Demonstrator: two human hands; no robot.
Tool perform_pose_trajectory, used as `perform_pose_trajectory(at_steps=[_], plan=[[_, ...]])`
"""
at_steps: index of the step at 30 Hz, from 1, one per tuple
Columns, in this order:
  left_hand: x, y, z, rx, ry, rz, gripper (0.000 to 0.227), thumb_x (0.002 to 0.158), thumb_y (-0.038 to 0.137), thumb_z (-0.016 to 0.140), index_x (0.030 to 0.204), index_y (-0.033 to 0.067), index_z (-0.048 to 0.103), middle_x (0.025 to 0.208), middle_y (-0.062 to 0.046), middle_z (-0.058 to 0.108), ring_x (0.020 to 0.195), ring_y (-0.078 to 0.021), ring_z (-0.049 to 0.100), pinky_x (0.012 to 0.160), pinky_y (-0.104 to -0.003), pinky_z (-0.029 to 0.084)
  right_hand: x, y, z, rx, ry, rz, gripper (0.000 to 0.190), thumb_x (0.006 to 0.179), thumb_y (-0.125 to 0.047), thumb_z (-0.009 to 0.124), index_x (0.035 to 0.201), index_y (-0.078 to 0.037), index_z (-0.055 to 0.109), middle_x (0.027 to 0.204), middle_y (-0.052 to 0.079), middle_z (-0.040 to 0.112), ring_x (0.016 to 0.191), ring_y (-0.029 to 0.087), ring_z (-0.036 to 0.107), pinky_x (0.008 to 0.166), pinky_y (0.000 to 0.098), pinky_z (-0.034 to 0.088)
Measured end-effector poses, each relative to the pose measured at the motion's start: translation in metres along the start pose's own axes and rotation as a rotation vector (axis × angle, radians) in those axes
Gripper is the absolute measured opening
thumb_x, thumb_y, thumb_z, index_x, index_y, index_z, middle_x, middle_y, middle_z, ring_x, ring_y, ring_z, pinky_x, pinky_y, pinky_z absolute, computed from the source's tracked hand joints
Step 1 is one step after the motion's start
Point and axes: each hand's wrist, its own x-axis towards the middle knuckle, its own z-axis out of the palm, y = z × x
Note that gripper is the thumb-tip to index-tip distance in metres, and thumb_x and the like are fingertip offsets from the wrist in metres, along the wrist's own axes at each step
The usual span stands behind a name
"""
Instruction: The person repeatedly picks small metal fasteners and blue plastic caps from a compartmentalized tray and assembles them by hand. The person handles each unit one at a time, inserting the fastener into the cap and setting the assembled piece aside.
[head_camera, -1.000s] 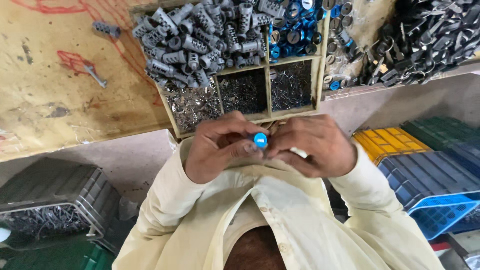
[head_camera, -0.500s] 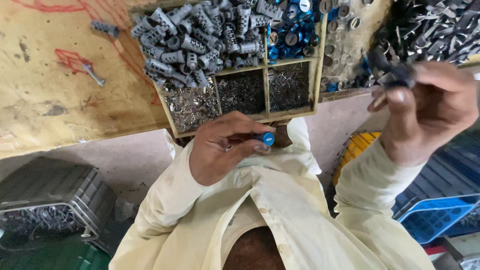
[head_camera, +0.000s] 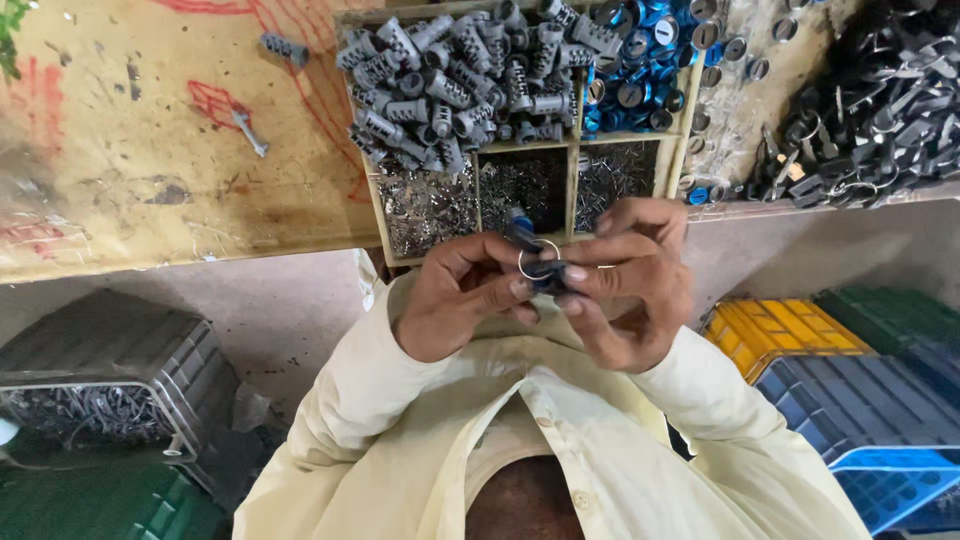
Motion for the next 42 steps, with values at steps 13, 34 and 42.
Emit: perform_pose_trajectory(at_steps=[13, 34, 42], plan=[[-0.051, 0.074, 0.004, 1.336, 0.291, 0.478, 0.028, 0.091, 0.035, 0.08, 0.103, 0.0131, 0.066, 0.089, -0.002, 0.071, 0.07, -0.0165, 0.07, 0.063, -0.03, 0.056, 0.082, -0.015, -0.027, -0.278, -0.191, 0.011, 0.039, 0.102, -0.011, 0.079, 0.131, -0.003, 0.055, 0.13, 0.012, 0.069, 0.095, 0.016, 0.071, 0.076, 0.0289, 0.061], [-0.034, 0.058, 0.004, 1.742, 0.575, 0.575, 0.019, 0.096, 0.023, 0.081, 0.112, 0.0178, 0.073, 0.103, 0.001, 0.064, 0.074, -0.0213, 0.067, 0.062, -0.035, 0.052, 0.046, -0.012, 0.01, -0.3, -0.379, 0.263, 0.019, 0.086, -0.006, 0.085, 0.1, -0.009, 0.073, 0.091, 0.004, 0.07, 0.072, 0.02, 0.064, 0.063, 0.0334, 0.052], [-0.039, 0.058, 0.003, 1.521, 0.547, 0.567, 0.019, 0.098, 0.016, 0.08, 0.113, 0.017, 0.069, 0.111, 0.001, 0.068, 0.074, -0.0162, 0.069, 0.065, -0.03, 0.054, 0.036, -0.008, 0.01, -0.273, -0.347, 0.252, 0.018, 0.088, -0.006, 0.086, 0.099, -0.008, 0.072, 0.093, 0.005, 0.07, 0.074, 0.021, 0.062, 0.065, 0.0329, 0.05]])
